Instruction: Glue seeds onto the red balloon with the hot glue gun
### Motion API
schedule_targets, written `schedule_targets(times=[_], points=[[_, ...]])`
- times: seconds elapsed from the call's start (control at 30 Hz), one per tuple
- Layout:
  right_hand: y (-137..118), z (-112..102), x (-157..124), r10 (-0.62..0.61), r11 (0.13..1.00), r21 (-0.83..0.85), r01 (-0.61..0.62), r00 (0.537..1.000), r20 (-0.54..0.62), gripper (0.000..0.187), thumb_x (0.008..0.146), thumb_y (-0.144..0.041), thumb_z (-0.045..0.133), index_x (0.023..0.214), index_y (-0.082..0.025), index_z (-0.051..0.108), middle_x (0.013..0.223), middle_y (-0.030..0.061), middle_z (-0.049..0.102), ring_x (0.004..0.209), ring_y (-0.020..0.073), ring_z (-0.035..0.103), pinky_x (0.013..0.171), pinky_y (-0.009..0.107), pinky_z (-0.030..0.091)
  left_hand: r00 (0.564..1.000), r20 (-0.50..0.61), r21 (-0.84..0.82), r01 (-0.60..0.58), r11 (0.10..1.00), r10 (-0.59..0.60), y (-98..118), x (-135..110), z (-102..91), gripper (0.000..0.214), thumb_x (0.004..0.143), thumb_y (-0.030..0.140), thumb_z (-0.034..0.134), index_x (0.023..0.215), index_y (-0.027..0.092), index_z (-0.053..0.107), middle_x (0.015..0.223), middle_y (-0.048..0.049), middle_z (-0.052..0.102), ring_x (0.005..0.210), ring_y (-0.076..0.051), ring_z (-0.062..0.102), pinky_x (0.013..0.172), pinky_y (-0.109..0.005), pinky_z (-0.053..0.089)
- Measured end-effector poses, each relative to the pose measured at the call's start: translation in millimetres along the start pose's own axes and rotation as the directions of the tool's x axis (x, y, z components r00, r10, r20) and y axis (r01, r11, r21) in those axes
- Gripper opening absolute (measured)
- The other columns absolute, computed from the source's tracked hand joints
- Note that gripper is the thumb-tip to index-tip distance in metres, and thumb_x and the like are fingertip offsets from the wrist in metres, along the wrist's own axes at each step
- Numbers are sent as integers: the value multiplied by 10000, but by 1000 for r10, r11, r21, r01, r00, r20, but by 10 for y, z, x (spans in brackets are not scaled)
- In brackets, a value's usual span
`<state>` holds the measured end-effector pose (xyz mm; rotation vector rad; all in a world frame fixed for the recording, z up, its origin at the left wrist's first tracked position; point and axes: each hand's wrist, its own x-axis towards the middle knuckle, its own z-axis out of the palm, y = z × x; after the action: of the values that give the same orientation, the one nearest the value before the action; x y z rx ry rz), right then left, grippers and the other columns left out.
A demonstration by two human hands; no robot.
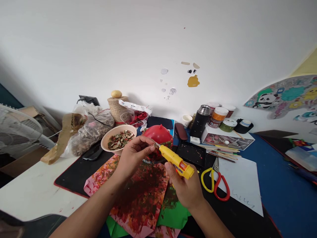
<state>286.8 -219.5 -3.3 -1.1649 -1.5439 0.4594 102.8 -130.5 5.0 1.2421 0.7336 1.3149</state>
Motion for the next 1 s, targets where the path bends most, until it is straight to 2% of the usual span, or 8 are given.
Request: schedule_targets(times=[0.2, 0.43, 1.0], points=[[24, 8, -19, 12, 1000, 5, -12, 1000, 7, 485, 1101, -449, 613, 674, -223, 568, 568, -32, 540, 495, 131, 513, 511, 249, 371, 999, 0, -11, -35, 999, 35, -2, 8, -15, 278, 744, 326, 1004, 866, 181, 801, 871, -48, 823, 782, -168, 755, 728, -251, 624], [-9, 14, 2, 26, 1000, -4, -26, 1000, 14, 501, 1088, -465, 603, 653, -232, 517, 544, -49, 477, 473, 121, 455, 491, 247, 337, 999, -19, 15, -48, 999, 49, 6, 2, -23, 267, 758, 328, 996, 870, 184, 801, 888, -50, 820, 791, -165, 744, 724, -247, 613], [10, 33, -1, 11, 996, -92, -3, 996, 84, 493, 1108, -467, 559, 681, -221, 574, 584, -20, 563, 509, 131, 527, 517, 235, 367, 991, -64, 46, -111, 993, 114, -38, 43, -95, 242, 777, 325, 988, 887, 202, 812, 934, -45, 804, 844, -157, 727, 771, -243, 599]])
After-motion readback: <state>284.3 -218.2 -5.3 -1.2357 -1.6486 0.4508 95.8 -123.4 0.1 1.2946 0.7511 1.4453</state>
